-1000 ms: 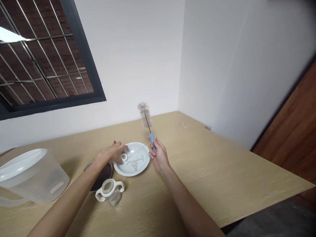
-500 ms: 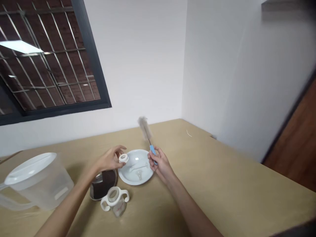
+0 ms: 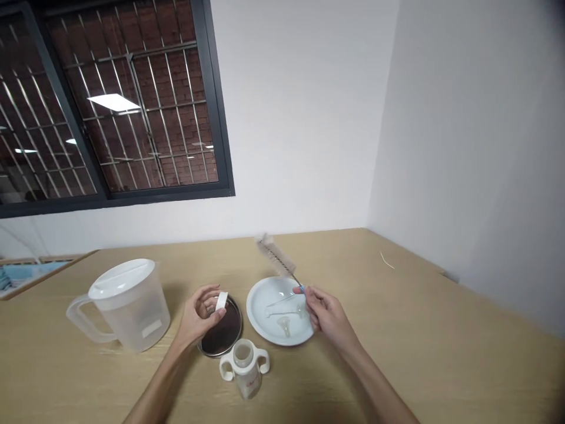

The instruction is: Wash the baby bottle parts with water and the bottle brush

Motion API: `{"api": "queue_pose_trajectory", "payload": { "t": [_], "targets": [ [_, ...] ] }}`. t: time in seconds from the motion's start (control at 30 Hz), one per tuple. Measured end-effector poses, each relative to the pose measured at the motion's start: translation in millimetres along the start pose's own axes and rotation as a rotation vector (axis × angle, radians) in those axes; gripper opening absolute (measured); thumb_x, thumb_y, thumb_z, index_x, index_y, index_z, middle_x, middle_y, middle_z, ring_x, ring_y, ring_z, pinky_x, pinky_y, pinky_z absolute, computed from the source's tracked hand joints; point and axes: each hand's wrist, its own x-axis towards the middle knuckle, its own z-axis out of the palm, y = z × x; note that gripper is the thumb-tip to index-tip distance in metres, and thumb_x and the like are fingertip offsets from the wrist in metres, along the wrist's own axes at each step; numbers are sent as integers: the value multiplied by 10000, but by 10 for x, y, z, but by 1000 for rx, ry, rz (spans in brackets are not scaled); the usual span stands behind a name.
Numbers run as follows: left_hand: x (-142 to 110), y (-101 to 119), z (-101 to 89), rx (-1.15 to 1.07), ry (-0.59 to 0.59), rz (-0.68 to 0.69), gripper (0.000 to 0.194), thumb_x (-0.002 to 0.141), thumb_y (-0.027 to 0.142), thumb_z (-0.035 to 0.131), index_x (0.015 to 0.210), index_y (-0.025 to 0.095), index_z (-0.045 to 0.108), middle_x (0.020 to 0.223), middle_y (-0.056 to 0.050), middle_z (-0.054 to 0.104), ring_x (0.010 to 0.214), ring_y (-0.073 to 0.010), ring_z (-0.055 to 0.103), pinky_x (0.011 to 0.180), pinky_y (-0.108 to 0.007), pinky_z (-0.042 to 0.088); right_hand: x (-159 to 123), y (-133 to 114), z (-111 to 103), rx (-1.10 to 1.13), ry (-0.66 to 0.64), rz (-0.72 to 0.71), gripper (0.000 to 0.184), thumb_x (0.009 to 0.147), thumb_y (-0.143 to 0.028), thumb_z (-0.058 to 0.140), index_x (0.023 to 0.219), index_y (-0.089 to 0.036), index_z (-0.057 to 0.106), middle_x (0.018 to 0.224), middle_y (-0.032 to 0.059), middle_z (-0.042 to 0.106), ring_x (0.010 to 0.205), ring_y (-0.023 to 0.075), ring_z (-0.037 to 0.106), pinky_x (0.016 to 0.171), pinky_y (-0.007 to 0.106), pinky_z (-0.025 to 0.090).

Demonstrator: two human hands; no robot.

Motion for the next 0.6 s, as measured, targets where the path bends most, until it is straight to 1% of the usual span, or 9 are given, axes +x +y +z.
{"api": "queue_pose_trajectory", "payload": {
  "t": [0.03, 0.07, 0.1, 0.13, 0.17, 0.27, 0.47, 0.53, 0.6],
  "targets": [
    [-12, -2, -5, -7, 7, 4, 614, 660, 367, 833, 1163, 173, 538, 1065, -124, 670, 927, -224, 674, 853, -359, 543, -4, -11, -1, -100, -5, -52, 562, 736, -677, 668, 900, -141, 723, 537, -15, 505, 498, 118, 470, 445, 220, 363],
    [-23, -4, -12, -13, 20, 4, 622, 655, 353, 838, 1166, 171, 533, 1054, -120, 672, 922, -220, 674, 854, -357, 544, -11, -21, 2, -183, -17, -101, 527, 744, -658, 672, 862, -148, 737, 626, 34, 608, 617, 167, 573, 526, 244, 441],
    [-33, -6, -20, -18, 34, 0, 632, 650, 338, 843, 1171, 171, 526, 1039, -114, 674, 923, -217, 674, 857, -356, 544, -21, -29, 8, -245, -34, -141, 491, 758, -634, 671, 843, -157, 745, 740, 70, 682, 747, 212, 630, 622, 267, 490],
    [-40, -8, -29, -24, 47, -6, 643, 646, 324, 846, 1178, 171, 520, 1025, -108, 676, 932, -216, 672, 864, -356, 543, -35, -34, 16, -290, -53, -169, 460, 775, -613, 665, 838, -165, 750, 838, 89, 719, 847, 243, 652, 704, 286, 510],
    [-45, -9, -37, -32, 60, -14, 656, 640, 311, 849, 1187, 172, 512, 1016, -102, 678, 947, -216, 670, 874, -358, 541, -50, -35, 27, -321, -73, -185, 439, 792, -597, 654, 843, -172, 753, 898, 96, 736, 896, 258, 660, 753, 297, 516],
    [-52, -10, -58, -66, 74, -45, 696, 618, 276, 855, 1203, 174, 493, 993, -93, 689, 966, -216, 671, 902, -368, 530, -99, -18, 60, -407, -137, -200, 403, 824, -566, 630, 846, -184, 758, 931, 94, 752, 888, 261, 674, 779, 307, 524],
    [-87, 34, -53, -131, 32, -111, 764, 574, 272, 863, 1225, 179, 475, 974, -82, 707, 893, -200, 690, 862, -349, 535, -146, 43, 102, -582, -280, -198, 381, 865, -532, 595, 877, -193, 769, 863, 58, 747, 797, 230, 668, 721, 286, 524],
    [-105, 62, -38, -128, 19, -122, 776, 568, 268, 864, 1233, 181, 474, 980, -86, 716, 892, -200, 693, 860, -340, 534, -142, 59, 101, -633, -254, -202, 372, 861, -527, 601, 871, -197, 772, 836, 49, 744, 762, 221, 662, 692, 280, 523],
    [-118, 83, -21, -116, 20, -135, 779, 567, 262, 862, 1236, 177, 472, 972, -90, 721, 877, -197, 696, 843, -333, 540, -138, 70, 95, -651, -176, -216, 360, 844, -526, 620, 858, -202, 775, 832, 48, 747, 746, 222, 665, 674, 281, 527]
  ]
}}
